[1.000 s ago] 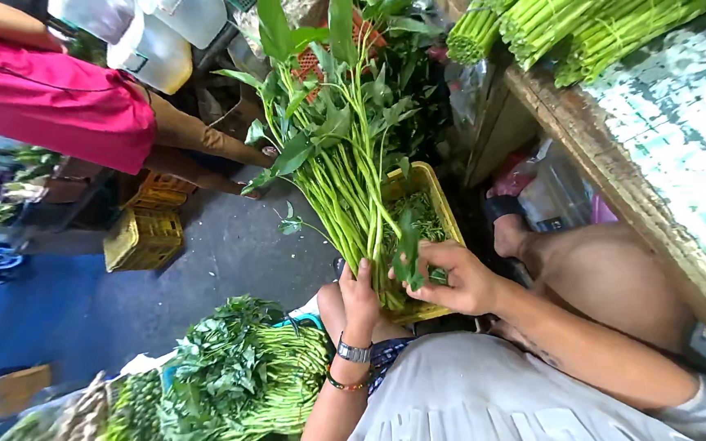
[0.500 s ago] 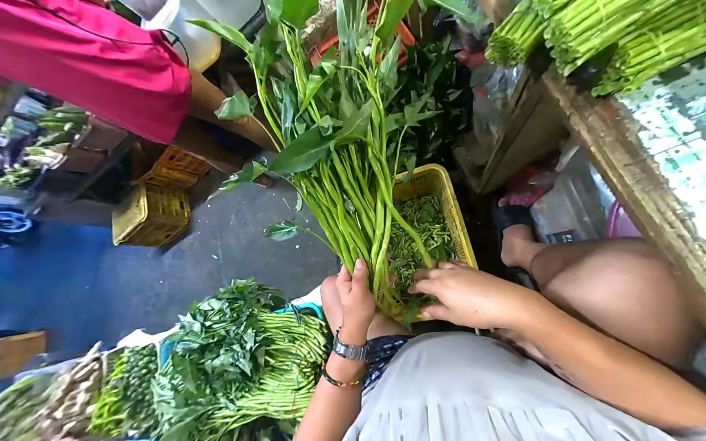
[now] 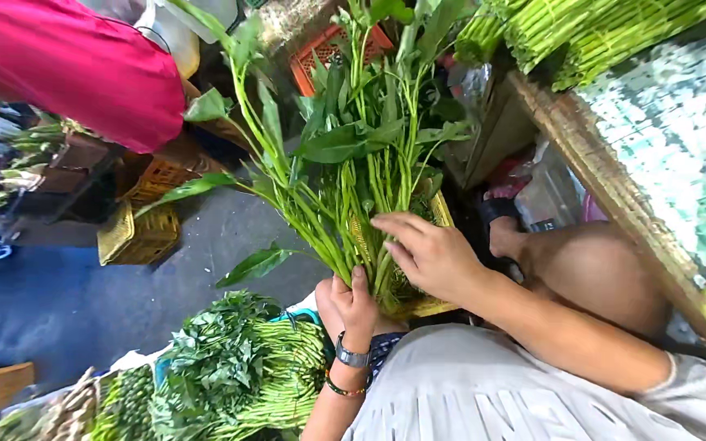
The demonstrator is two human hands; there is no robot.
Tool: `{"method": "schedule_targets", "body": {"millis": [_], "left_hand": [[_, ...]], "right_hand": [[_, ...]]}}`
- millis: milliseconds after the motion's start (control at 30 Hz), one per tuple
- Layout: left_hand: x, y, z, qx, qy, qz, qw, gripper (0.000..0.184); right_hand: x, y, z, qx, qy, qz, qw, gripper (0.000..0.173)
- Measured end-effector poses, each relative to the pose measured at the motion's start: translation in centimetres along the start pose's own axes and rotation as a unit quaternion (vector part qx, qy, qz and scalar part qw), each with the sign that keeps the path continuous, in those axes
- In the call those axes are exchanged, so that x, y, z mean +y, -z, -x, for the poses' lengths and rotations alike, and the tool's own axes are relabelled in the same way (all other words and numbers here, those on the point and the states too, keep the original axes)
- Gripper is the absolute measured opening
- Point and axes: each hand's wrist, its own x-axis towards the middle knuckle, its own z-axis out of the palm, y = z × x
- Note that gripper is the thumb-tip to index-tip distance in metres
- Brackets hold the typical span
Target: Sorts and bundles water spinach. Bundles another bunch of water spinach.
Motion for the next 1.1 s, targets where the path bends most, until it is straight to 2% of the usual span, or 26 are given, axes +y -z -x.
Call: {"method": "schedule_targets", "body": {"millis": [100,233,333,400,500,567,633,800,867,933,1100], "left_hand": [[0.3,-0.7,0.4,0.006,-0.007,0.013,1.0,0.018],[0.3,-0.9,0.9,-0.011,0.004,0.029,1.0,0.019],[0.3,-1.0,1.0,-0.02,0.028,0.026,0.999,0.023],[0.4,-1.2,0.8,-0.025,0.049,0.031,0.998,0.023],[0.3,-1.4,0.8,-0.042,0.074,0.016,0.996,0.037],[0.1,-1.7,0.8,-0.049,0.101,0.019,0.993,0.031],[-0.3,-2.1,0.8,-0.044,0.133,0.025,0.99,0.027],[-2.6,-2.3,0.5,-0.018,0.248,0.092,0.964,0.031],[-4.2,-2.1,0.7,-0.017,0.304,0.107,0.947,0.041],[-5.6,-1.9,1.3,-0.024,0.354,0.119,0.927,0.05],[-8.3,-1.3,3.0,-0.036,0.404,0.116,0.907,0.048]], "right_hand": [[0.5,-0.7,-0.4,0.048,-0.07,0.032,0.996,0.027],[0.5,-0.6,-0.2,0.039,-0.103,0.046,0.993,0.038],[0.6,-0.7,0.1,0.041,-0.117,0.004,0.992,0.025],[0.9,-1.1,0.5,0.059,-0.096,-0.019,0.993,0.02],[0.9,-1.6,1.4,0.075,-0.02,0.032,0.996,0.023],[0.5,-2.2,1.9,0.075,0.013,0.072,0.994,0.024],[0.2,-3.1,2.4,0.046,0.001,0.065,0.997,0.025],[2.4,-5.8,3.0,-0.061,-0.057,-0.115,0.99,0.026],[3.6,-6.4,3.4,-0.105,-0.107,-0.173,0.973,0.024],[4.5,-6.9,3.7,-0.175,-0.15,-0.176,0.957,0.026],[6.1,-7.8,3.8,-0.316,-0.246,-0.175,0.9,0.029]]}}
